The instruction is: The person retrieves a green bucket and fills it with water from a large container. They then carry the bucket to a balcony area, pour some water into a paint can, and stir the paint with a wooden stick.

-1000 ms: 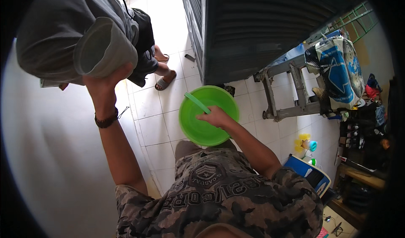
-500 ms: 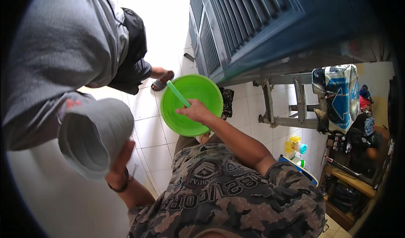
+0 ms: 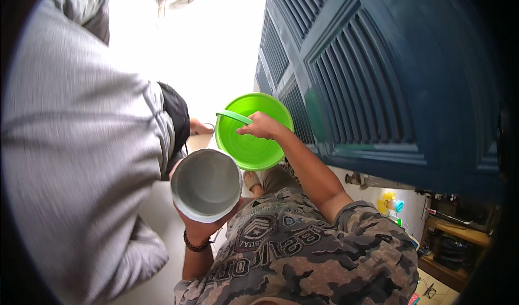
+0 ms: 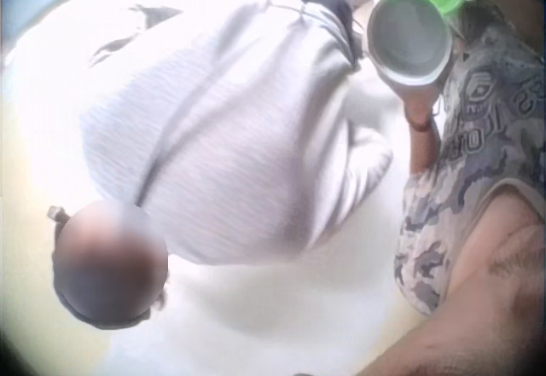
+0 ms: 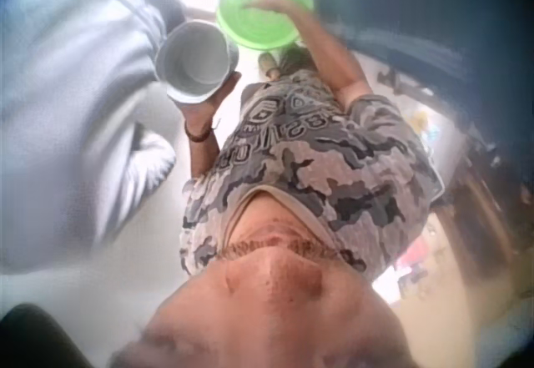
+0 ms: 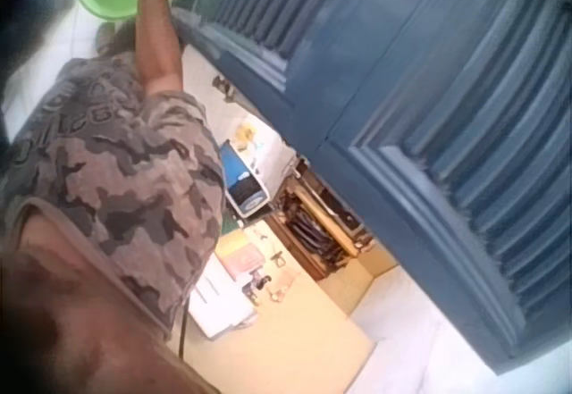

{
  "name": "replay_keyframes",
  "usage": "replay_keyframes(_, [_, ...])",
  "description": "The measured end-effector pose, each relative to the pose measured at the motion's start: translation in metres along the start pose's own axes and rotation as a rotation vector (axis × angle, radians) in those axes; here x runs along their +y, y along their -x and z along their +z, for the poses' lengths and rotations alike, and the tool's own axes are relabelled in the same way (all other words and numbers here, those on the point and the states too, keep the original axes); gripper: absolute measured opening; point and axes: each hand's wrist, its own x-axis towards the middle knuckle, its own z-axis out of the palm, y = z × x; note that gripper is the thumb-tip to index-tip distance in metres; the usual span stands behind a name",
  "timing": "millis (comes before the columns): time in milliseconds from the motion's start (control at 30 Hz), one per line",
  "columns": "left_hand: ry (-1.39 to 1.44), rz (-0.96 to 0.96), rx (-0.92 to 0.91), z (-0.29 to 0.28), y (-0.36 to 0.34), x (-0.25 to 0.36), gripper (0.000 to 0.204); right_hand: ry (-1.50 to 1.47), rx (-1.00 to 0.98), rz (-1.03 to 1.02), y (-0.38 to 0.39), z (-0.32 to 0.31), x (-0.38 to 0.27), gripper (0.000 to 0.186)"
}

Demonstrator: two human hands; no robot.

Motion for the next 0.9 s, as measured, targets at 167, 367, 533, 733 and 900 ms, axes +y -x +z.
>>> replay_keyframes(167, [0.184, 0.001, -0.001, 0.016, -0.084, 0.013, 0.087, -0.043, -0.020, 0.085, -0.081, -0.055, -0.042, 0.051])
replay_keyframes(367, [0.069, -0.053, -0.053, 0.003, -0.182, 0.015, 0.072, 0.009, -0.007, 0.076, -0.186, -0.089, -0.078, 0.052])
replay_keyframes(533, [-0.020, -0.035, 0.032, -0.024, -0.282, -0.003, 0.082, -0.081, 0.023, 0.090, -0.281, -0.149, -0.106, 0.050])
replay_keyframes(733, [0.044, -0.061, 0.046, -0.036, -0.410, -0.047, 0.096, -0.175, 0.057, 0.267, -0.355, -0.279, -0.147, 0.044])
replay_keyframes(900, [0.309, -0.183, 0.004, -0.045, -0.571, -0.058, 0.098, -0.288, 0.152, 0.303, -0.463, -0.374, -0.145, 0.041])
